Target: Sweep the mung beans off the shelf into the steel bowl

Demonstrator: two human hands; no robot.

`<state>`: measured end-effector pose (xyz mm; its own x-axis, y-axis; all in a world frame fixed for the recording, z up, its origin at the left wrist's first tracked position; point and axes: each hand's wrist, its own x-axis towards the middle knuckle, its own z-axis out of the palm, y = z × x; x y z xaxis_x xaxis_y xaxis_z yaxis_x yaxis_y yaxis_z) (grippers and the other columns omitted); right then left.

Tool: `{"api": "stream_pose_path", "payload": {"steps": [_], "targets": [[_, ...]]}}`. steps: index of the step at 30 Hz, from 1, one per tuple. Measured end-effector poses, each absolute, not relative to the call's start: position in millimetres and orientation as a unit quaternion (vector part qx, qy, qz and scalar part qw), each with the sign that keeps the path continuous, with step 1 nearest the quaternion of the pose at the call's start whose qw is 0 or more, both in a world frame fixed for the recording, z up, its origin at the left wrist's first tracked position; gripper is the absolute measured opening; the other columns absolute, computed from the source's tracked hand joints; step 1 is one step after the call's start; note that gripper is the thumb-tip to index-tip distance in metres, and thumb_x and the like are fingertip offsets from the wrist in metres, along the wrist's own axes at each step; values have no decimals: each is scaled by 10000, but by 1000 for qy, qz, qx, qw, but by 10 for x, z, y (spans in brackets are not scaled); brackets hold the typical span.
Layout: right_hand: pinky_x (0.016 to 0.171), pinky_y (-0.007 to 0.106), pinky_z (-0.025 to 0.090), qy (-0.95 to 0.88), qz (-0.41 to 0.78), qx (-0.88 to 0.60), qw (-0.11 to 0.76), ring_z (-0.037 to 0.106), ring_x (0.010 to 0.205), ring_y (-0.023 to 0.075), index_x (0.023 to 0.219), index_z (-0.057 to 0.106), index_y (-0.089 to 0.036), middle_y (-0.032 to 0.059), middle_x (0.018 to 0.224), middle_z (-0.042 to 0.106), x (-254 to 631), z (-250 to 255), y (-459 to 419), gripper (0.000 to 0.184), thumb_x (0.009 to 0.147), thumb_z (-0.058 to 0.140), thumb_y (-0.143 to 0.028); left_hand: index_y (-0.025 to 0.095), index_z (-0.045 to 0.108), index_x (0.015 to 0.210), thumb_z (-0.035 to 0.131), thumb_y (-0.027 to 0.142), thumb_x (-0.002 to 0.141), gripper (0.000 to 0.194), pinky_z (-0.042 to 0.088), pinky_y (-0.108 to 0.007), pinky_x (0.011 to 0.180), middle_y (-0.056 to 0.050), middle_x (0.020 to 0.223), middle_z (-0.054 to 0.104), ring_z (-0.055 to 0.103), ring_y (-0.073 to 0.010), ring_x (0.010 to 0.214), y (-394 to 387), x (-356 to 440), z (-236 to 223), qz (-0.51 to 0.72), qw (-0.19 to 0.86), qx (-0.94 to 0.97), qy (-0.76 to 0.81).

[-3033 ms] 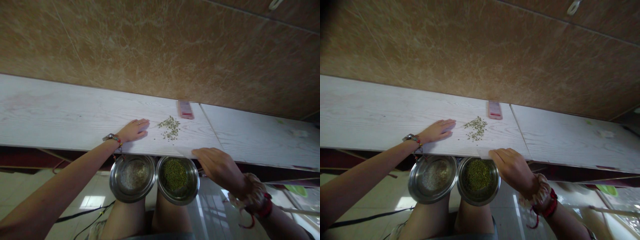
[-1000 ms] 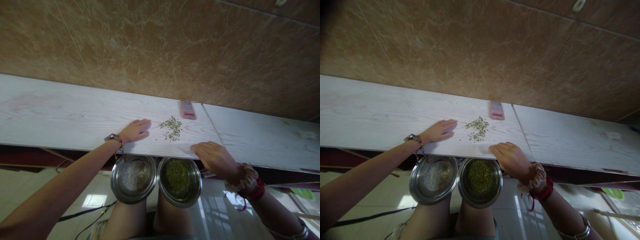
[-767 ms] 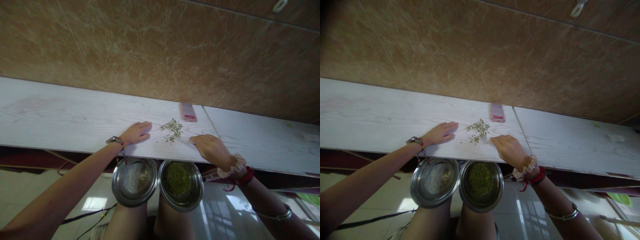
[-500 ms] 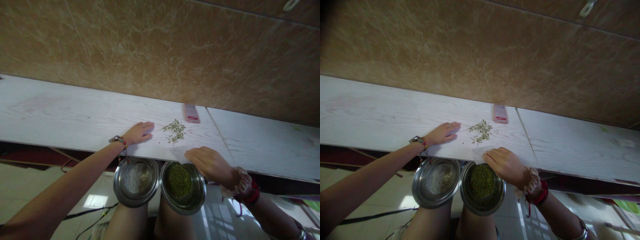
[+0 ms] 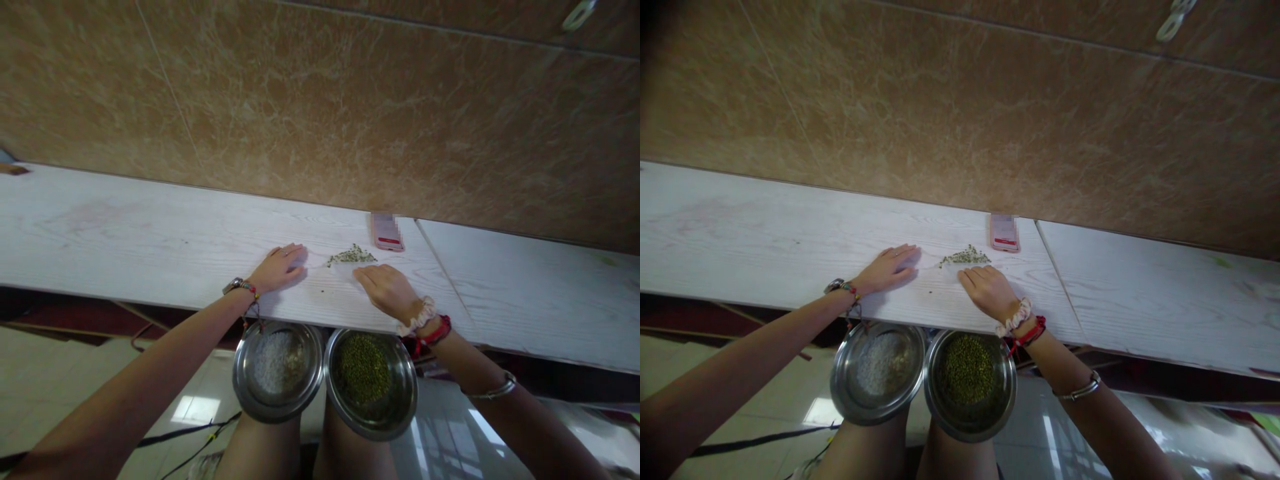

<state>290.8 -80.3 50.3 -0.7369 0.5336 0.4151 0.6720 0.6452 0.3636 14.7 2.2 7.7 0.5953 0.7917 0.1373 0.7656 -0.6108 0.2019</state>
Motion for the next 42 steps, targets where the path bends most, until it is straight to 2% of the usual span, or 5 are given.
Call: {"api": "stream_pose_path", "payload": {"steps": [7,13,17,25,42], "targets": [[713,292,493,-909,-189,-319,189,661,800,157,1000,664,-146,63,865,730,2978,736,-667,231,891,462,-122,149,443,1339,359,374,933,472,312,-452,1080,-126,1453,434,367,-289,1348,26,188,105,97,36,853,512],[769,326,503,-938,-118,-252,205,663,870,165,975,664,-152,77,942,732,2757,653,-720,225,887,464,-99,210,484,1302,398,403,914,442,369,-458,1010,-98,1406,492,470,-295,1244,84,121,165,50,-4,874,484],[800,334,507,-947,-81,-238,201,661,893,159,981,664,-165,67,952,730,2795,670,-760,245,884,453,-86,211,464,1313,361,391,922,443,350,-456,1028,-99,1412,481,442,-279,1266,122,71,139,62,-3,881,469],[830,358,518,-932,-94,-247,247,654,963,167,1036,674,-179,74,1010,729,3071,810,-972,281,893,451,-83,202,468,1288,351,411,912,445,335,-430,1064,-94,1413,469,428,-256,1287,164,51,80,88,19,889,449],[645,307,457,-924,-176,-274,199,609,719,166,895,672,-123,93,814,707,2838,750,-1339,310,862,383,-14,169,496,1265,370,412,893,462,359,-424,1061,-111,1381,503,462,-259,1261,168,52,70,106,30,885,452]]}}
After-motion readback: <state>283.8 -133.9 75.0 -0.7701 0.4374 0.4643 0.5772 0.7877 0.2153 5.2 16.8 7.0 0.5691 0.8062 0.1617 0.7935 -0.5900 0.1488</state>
